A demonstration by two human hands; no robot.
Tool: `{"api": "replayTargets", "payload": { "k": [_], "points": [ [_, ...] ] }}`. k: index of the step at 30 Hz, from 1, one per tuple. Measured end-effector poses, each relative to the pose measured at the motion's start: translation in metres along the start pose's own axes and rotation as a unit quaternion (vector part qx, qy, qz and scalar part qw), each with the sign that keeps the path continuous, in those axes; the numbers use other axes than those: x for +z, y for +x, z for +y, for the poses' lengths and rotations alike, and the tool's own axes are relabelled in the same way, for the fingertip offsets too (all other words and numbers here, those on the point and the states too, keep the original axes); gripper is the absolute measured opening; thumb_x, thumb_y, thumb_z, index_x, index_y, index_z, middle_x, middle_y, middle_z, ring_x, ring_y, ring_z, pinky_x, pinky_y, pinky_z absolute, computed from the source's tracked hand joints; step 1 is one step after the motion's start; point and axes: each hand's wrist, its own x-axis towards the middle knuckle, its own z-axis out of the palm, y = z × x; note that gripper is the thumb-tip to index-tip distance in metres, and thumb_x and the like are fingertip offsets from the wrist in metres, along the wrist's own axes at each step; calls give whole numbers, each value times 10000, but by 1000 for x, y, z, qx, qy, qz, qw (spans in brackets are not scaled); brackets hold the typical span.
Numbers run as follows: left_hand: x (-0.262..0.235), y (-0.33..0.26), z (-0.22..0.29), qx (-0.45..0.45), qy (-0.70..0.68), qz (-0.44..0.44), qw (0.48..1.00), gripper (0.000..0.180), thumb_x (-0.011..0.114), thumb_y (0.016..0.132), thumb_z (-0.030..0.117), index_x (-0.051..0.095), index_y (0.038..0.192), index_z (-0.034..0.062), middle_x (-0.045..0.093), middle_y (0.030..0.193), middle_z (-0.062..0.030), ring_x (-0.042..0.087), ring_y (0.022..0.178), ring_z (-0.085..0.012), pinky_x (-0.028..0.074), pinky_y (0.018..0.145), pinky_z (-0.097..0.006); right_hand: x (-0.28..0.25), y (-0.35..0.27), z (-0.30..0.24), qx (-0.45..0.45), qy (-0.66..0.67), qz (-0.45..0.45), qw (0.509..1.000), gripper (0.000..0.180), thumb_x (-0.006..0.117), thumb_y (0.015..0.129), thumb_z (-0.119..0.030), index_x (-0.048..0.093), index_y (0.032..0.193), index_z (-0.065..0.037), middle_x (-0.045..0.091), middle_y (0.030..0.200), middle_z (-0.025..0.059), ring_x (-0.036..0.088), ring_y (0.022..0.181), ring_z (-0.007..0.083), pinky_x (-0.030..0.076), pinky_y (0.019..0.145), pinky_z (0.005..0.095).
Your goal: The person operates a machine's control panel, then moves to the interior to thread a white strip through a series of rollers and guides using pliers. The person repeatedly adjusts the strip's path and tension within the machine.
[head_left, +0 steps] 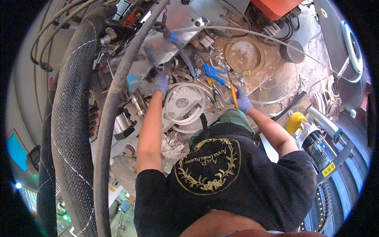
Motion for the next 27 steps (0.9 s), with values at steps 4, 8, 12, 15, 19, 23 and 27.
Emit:
{"api": "replayTargets", "payload": {
  "k": [4,8,12,15,19,23,27],
  "points": [
    [16,-8,25,-20,-18,27,999,113,503,901,217,557,930,123,600,783,-15,566,572,-136,486,445,-314,0,-16,-47,-215,125,-188,950,708,714,712,-165,356,1321,-112,546,901,48,535,773,172,470,718,330],
    [4,12,10,-12,-20,29,999,133,491,897,257,544,947,146,544,720,1,517,549,-145,492,485,-357,2,6,-135,-165,137,-308,927,685,715,724,-204,380,1314,-112,536,966,42,520,802,150,480,663,317],
    [-11,29,17,25,8,14,1000,188,506,879,303,547,803,136,540,641,-3,508,486,-155,461,411,-322,50,93,-137,-87,193,-374,903,668,729,738,-255,419,1310,-105,542,1051,44,537,842,115,483,686,267],
    [-24,45,16,51,102,18,993,205,493,875,313,539,772,142,532,630,-8,500,479,-158,444,398,-324,60,117,-157,12,211,-405,890,648,729,750,-288,445,1304,-109,564,1031,35,546,824,103,479,693,256],
    [-15,44,35,34,118,21,992,213,479,875,323,527,758,152,518,621,-2,497,494,-158,419,380,-313,85,162,-147,13,264,-326,908,574,749,714,-375,522,1211,-202,559,800,3,522,671,109,445,531,297],
    [-47,70,2,-31,2,-33,999,246,443,872,333,525,755,133,508,605,-16,469,456,-160,395,373,-335,73,144,-177,82,182,-329,923,420,741,699,-461,584,1008,-225,521,689,-18,458,506,114,357,422,278],
    [-18,53,21,-75,-84,57,992,183,468,851,315,523,755,169,458,551,9,413,416,-150,307,316,-327,50,139,-193,144,200,-357,901,409,694,694,-572,576,891,-234,484,608,-33,434,446,116,420,412,277]
  ]
}}
